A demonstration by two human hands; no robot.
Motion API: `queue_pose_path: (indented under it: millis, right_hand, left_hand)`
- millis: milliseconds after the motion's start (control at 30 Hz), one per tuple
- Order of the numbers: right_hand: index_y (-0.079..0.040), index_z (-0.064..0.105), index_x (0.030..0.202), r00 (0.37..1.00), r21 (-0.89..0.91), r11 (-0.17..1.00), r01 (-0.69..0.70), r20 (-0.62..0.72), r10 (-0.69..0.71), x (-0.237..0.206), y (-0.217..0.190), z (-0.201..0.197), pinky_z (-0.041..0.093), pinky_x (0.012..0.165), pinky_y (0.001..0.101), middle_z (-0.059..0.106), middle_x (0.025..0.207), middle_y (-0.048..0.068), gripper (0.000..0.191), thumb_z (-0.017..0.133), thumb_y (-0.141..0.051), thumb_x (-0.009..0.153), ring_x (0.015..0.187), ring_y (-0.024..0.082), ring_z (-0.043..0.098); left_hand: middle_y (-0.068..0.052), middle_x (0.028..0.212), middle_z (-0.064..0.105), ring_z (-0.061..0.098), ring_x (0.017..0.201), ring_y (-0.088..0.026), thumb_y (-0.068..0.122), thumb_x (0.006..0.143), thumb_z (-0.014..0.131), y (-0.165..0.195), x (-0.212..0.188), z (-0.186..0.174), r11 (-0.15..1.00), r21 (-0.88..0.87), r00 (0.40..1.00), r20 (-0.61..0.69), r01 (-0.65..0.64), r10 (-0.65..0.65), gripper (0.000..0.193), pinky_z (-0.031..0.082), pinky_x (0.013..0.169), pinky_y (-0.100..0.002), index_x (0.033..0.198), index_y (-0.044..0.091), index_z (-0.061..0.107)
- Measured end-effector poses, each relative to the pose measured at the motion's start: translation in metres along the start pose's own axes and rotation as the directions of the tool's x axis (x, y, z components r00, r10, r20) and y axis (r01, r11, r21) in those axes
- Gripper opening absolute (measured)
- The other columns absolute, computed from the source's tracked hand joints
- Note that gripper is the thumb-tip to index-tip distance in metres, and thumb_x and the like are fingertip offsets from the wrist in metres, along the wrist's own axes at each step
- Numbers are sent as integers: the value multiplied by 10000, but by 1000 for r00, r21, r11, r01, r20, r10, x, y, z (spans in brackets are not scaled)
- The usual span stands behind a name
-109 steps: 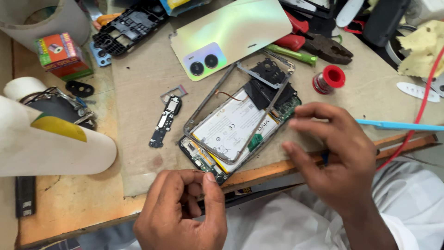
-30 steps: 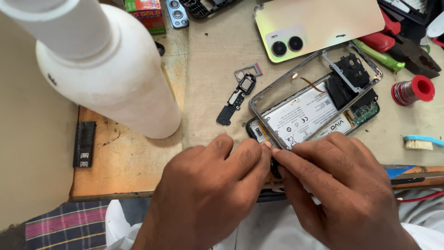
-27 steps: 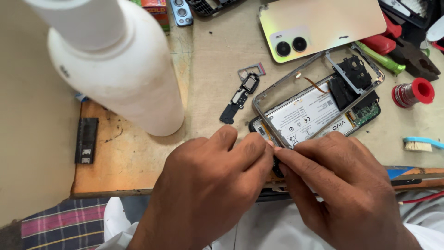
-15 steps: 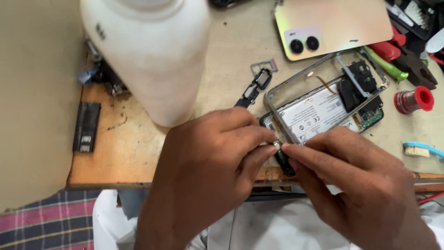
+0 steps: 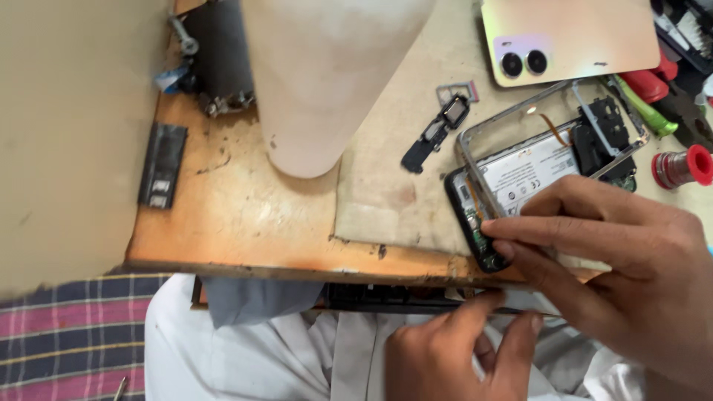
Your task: The person works on a disassembled smartphone at a cluttered repair bench, pressing the mid-frame and battery assembly together by hand and fitting components. They then align the back cover onto the phone body, press along its edges to seat it, and pick up a spray bottle near the reassembled phone.
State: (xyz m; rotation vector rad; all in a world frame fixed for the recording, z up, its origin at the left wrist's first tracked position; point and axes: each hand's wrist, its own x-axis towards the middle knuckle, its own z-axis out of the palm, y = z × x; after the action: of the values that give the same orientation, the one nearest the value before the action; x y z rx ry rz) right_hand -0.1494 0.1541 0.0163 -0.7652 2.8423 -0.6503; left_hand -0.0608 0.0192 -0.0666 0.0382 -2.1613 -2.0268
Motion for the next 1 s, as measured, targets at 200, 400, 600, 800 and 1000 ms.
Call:
queue_pose_path:
  millis: [200,400,600,800,1000]
  right_hand:
    - [-85,810,1075,999,-12,999,29,-25,-30,-2,7,-1,504,530,238,739,831,40,296,785,-20,788,656,98,654]
    - [-85,787,1127,995,115,989,90,23,-93,-8,22,-6,510,555,211,733,917,51,310,746,5,833,711,81,673]
    - [-49,716,1153,984,151,988,-13,-173,39,-32,11,-16,501,554,218,715,1069,107,347,736,-14,808,789,127,708]
    - [12,740,1016,919,-173,983,66,-373,-127,-39,-8,12,567,668,295,699,978,133,273,843,-20,765,821,203,708]
    - [24,733,940,887,-152,987,59,-445,-121,-38,-8,26,548,661,323,698,897,109,212,856,11,767,779,219,689]
  left_hand:
    - [-26,539,628,570,459,-19,170,898,772,2,6,31,857,-374,933,94,356,-347,192,428,451,-221,1002,14,816]
    - [36,501,574,462,442,38,167,908,787,5,6,37,787,-474,907,67,396,-416,203,349,430,-201,990,-17,808]
    - [23,548,664,577,464,21,196,900,808,6,4,28,892,-349,943,-59,287,-327,187,454,448,-193,984,29,823]
    - [-1,671,715,630,495,-37,185,924,819,1,10,-9,995,30,951,-293,-100,104,127,496,462,-213,935,64,780]
    - [-9,646,693,619,486,-65,220,910,825,7,13,-13,942,304,956,-202,-145,212,160,469,457,-236,874,79,759]
